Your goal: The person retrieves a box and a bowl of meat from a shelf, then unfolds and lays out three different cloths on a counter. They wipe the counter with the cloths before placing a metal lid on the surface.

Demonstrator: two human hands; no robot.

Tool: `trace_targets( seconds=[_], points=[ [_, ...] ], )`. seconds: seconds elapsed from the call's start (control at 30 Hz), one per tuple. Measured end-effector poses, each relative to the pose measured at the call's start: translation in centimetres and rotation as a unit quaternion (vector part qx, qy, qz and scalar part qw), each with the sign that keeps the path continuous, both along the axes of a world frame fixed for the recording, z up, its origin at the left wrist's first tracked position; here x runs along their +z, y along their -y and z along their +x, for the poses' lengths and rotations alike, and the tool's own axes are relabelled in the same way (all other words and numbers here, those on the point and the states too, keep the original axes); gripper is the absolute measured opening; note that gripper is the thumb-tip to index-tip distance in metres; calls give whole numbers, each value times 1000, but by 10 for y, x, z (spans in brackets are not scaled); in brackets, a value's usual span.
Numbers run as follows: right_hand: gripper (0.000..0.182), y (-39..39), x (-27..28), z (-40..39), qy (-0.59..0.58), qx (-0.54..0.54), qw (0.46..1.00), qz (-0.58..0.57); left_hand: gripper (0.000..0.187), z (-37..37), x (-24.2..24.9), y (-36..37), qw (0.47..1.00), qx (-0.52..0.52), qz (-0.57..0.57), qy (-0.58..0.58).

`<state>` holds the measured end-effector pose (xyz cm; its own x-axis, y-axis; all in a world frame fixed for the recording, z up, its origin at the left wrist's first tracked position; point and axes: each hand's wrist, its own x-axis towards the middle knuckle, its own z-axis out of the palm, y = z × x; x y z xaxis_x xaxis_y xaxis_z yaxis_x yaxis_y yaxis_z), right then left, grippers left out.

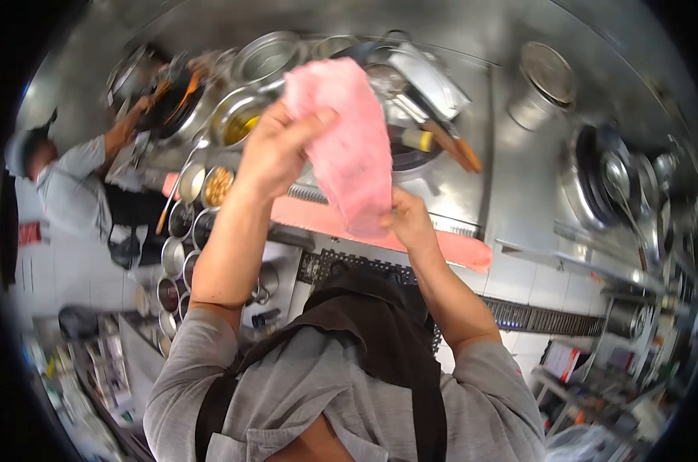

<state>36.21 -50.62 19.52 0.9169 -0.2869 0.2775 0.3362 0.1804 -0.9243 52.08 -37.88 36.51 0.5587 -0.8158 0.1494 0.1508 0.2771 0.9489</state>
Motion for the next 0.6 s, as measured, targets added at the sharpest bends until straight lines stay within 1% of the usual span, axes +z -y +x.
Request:
trace_targets(
  seconds=[0.03,0.07,0.1,0.13,0.17,0.2,0.23,0.27,0.3,0.33,0.37,0.4,0.43,0.47,0.5,0.57,0.6],
  points=[
    [65,-14,-3,6,-5,24,1000,4,25,15,-2,-17,998,55,-29,-31],
    [53,-29,-4,11,-114,51,992,-16,24,27,-2,-35,994,85,-48,-46],
    [41,-41,-6,14,-221,73,972,-41,25,40,-8,-54,989,135,-44,-49],
    [32,-50,-12,16,-238,84,968,-10,25,51,-17,-73,979,191,-38,-67],
    [32,-56,-15,17,-242,91,966,-12,25,63,-30,-91,965,244,-31,-86],
    [29,-63,-17,18,-236,55,970,34,25,74,-48,-109,963,250,-30,-92],
    [25,-68,-20,21,-228,17,970,80,25,87,-72,-126,959,275,-2,-70],
    [25,-69,-30,23,-235,21,968,81,26,101,-101,-147,953,299,28,-48],
    [25,-66,-49,24,-271,15,959,81,25,119,-143,-171,945,305,106,-54],
    [24,-62,-69,25,-305,8,949,79,26,124,-171,-181,935,307,173,-44],
    [24,-59,-96,29,-309,10,948,80,26,128,-196,-191,921,306,239,-34],
    [22,-55,-126,32,-332,-23,943,4,25,133,-223,-198,917,287,276,-22],
    [21,-53,-144,37,-353,-57,931,-72,25,139,-250,-205,912,265,313,-10],
    [20,-54,-150,43,-373,-65,920,-98,25,147,-277,-212,911,251,328,-21],
    [20,-54,-153,50,-379,-66,918,-96,25,150,-286,-214,910,247,331,-25],
    [46,-51,-159,63,-427,-31,894,-134,26,155,-304,-215,906,266,325,-50],
    [46,-52,-164,68,-429,-31,893,-134,27,158,-311,-217,904,267,331,-48]
  ],
)
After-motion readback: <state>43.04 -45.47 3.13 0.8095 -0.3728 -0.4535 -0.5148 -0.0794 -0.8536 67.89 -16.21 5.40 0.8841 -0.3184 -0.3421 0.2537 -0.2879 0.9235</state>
